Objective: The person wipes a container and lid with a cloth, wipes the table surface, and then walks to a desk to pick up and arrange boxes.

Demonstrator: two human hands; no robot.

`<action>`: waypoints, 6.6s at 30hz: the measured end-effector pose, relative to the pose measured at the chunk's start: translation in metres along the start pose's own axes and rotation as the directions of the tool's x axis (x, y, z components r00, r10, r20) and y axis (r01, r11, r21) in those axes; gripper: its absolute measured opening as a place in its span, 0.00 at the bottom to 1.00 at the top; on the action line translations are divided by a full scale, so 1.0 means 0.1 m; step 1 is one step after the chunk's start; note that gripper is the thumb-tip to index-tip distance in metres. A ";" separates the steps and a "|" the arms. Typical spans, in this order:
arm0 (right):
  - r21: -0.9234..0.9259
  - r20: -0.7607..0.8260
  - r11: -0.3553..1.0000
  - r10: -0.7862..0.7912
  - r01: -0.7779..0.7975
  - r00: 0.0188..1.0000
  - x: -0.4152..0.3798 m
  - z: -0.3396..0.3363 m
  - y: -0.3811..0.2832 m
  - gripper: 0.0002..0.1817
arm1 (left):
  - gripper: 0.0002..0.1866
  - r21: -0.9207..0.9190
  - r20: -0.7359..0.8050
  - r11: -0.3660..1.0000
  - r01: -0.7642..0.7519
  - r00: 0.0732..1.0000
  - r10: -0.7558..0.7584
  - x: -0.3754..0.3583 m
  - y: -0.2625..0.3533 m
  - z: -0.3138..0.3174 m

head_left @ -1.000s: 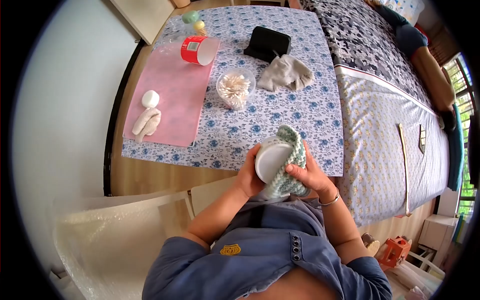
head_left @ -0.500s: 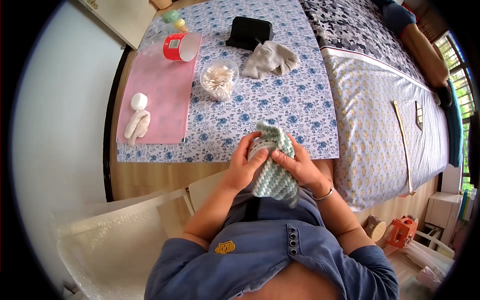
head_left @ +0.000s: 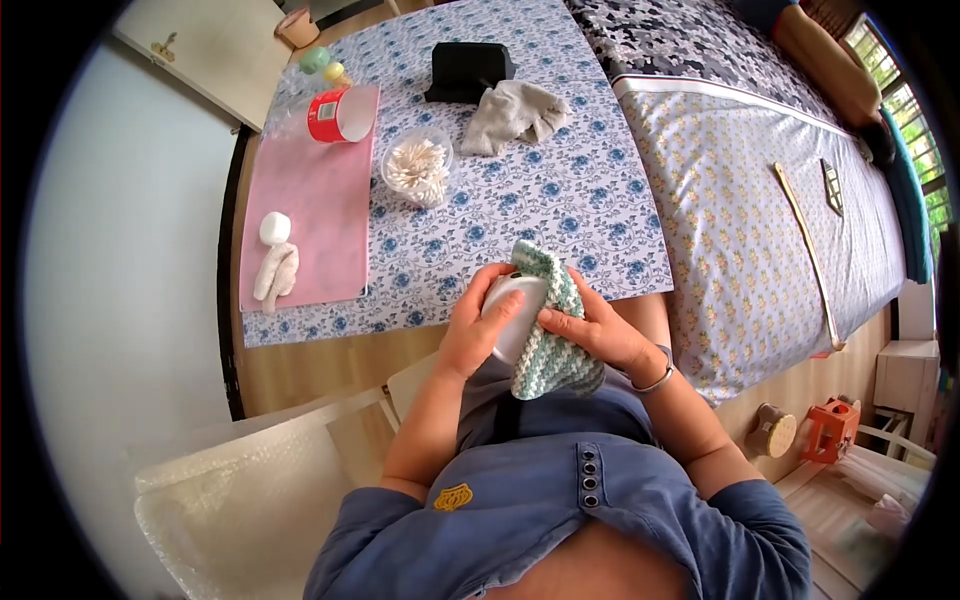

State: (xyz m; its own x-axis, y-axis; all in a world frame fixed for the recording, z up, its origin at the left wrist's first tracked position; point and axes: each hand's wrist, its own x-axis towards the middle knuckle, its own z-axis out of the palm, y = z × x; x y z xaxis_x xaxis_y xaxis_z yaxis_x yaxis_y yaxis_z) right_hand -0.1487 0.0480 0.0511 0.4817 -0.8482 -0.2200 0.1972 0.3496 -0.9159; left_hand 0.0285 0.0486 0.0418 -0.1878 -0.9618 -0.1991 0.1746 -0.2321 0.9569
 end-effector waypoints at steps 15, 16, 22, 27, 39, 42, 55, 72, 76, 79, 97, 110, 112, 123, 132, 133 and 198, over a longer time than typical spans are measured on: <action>-0.044 0.033 0.999 -0.014 0.016 0.999 -0.04 -0.08 0.11 0.30 | 0.19 0.156 0.126 0.988 0.010 0.992 -0.030 0.05 0.04 0.06; -0.012 0.010 1.000 0.003 -0.003 1.000 -0.03 -0.09 0.08 0.30 | 0.19 0.157 0.127 0.988 0.010 0.991 -0.031 0.05 0.03 0.09; 0.298 -0.187 0.952 -0.016 0.072 0.982 -0.03 0.06 0.15 0.33 | 0.15 -0.251 -0.371 0.949 -0.188 0.925 0.085 0.11 -0.12 0.30; 0.387 -0.223 0.921 0.051 0.041 0.973 -0.04 0.02 0.22 0.33 | 0.15 -0.102 -0.292 0.985 -0.136 0.951 0.101 0.15 -0.08 0.21; 0.272 -0.302 0.961 0.044 0.042 0.952 0.15 -0.11 0.00 0.19 | 0.22 0.042 -0.270 0.974 -0.224 0.936 0.227 0.12 -0.13 0.47; 0.224 -0.340 0.974 0.054 0.025 0.939 0.14 -0.11 0.00 0.17 | 0.21 0.137 -0.222 0.967 -0.215 0.945 0.242 0.15 -0.16 0.33; 0.148 -0.279 0.989 0.026 0.017 0.960 0.12 -0.04 0.00 0.22 | 0.13 -0.272 -0.266 0.947 -0.174 0.959 0.100 0.18 -0.13 0.35; 0.276 -0.290 0.958 0.166 -0.083 0.942 0.04 -0.03 -0.23 0.16 | 0.13 0.339 0.131 0.703 -0.625 0.772 0.622 0.18 0.07 0.28; 0.457 -0.354 0.889 0.200 -0.018 0.913 0.04 0.13 -0.14 0.19 | 0.10 0.422 0.006 0.687 -0.591 0.760 0.650 0.15 -0.09 0.28; 0.587 -0.327 0.809 0.213 0.021 0.921 0.06 0.16 0.05 0.21 | 0.10 0.378 -0.133 0.743 -0.553 0.761 0.634 0.13 -0.15 0.30; 0.691 -0.288 0.723 0.258 0.014 0.922 -0.01 0.08 -0.04 0.21 | 0.11 0.263 0.085 0.824 -0.502 0.863 0.498 0.21 -0.10 0.35; 0.536 -0.262 0.841 0.249 -0.074 0.932 -0.04 -0.01 0.09 0.20 | 0.17 0.424 0.113 0.783 -0.456 0.884 0.454 0.22 0.01 0.23; 0.439 -0.207 0.894 0.194 -0.086 0.959 -0.07 -0.02 -0.05 0.19 | 0.19 0.272 0.209 0.884 -0.380 0.920 0.331 0.25 0.11 0.15; 0.772 -0.205 0.635 0.236 0.009 0.950 -0.02 0.16 0.07 0.26 | 0.15 0.513 0.041 0.568 -0.644 0.679 0.733 0.19 -0.07 0.32; 0.758 -0.130 0.646 0.287 -0.091 0.949 -0.01 0.04 0.20 0.25 | 0.19 0.567 0.199 0.580 -0.585 0.780 0.593 0.27 0.08 0.24; 0.716 -0.123 0.689 0.279 -0.109 0.952 -0.03 0.01 0.15 0.25 | 0.19 0.566 0.198 0.582 -0.584 0.781 0.592 0.29 0.09 0.20; 0.148 -0.145 0.988 -0.010 0.032 0.989 0.03 -0.18 0.22 0.30 | 0.15 0.401 -0.156 0.872 -0.279 0.918 0.366 0.17 -0.09 0.24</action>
State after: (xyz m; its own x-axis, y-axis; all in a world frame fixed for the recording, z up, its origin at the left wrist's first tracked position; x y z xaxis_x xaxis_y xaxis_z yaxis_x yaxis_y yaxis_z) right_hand -0.1587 0.0460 0.0242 0.3507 -0.9006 -0.2568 0.3367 0.3772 -0.8628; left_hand 0.0010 0.0379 0.0349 0.0420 -0.9901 0.1342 -0.1830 0.1244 0.9752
